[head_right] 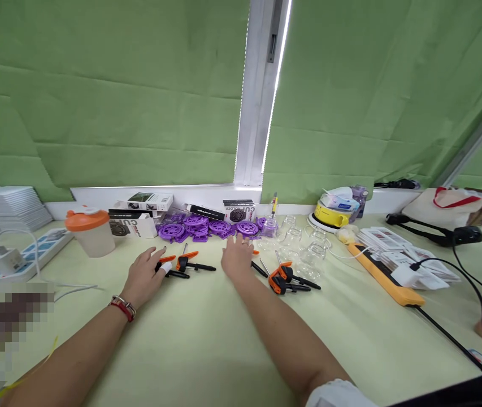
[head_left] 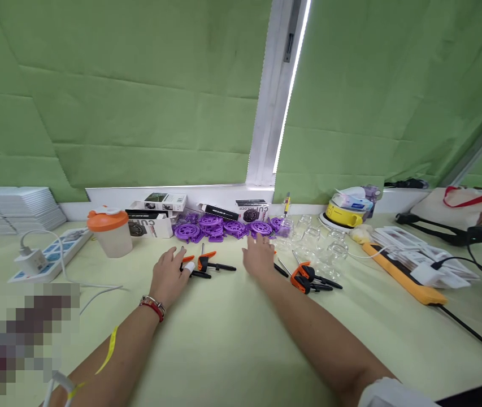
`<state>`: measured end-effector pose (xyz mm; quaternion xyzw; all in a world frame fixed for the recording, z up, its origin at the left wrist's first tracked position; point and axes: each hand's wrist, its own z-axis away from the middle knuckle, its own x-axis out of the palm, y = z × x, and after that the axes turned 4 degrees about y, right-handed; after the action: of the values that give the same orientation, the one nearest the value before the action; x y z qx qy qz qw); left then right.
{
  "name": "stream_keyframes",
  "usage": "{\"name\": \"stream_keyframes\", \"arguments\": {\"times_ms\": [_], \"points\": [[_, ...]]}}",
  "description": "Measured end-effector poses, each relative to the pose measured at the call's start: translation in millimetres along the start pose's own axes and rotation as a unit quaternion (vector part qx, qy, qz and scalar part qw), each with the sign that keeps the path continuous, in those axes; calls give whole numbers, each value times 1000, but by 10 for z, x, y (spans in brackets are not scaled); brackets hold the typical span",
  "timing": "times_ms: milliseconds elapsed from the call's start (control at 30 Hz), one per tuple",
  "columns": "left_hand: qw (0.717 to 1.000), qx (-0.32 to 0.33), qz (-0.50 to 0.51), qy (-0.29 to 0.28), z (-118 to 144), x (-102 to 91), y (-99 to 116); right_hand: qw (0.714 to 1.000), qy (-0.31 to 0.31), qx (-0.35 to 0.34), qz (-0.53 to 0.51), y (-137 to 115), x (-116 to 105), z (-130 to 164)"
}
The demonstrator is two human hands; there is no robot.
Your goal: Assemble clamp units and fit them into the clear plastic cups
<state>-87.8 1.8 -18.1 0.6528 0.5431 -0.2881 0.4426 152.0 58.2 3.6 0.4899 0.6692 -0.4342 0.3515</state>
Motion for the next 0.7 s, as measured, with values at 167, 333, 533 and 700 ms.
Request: {"name": "stream_keyframes", "arguments": {"times_ms": [167,333,533,700], "points": [[990,123,-60,-14,49,-22,212,999,-45,5,13,328,72,81],[983,154,-91,-44,81,-11,274,983,-66,-144,-92,93,188,172],[988,137,-63,-40,124,-87,193,944,-95,-256,-183,-315,233,235],[991,111,-69,-39,162,-179,165,929,-92,-288,-211,-647,274,403]]}}
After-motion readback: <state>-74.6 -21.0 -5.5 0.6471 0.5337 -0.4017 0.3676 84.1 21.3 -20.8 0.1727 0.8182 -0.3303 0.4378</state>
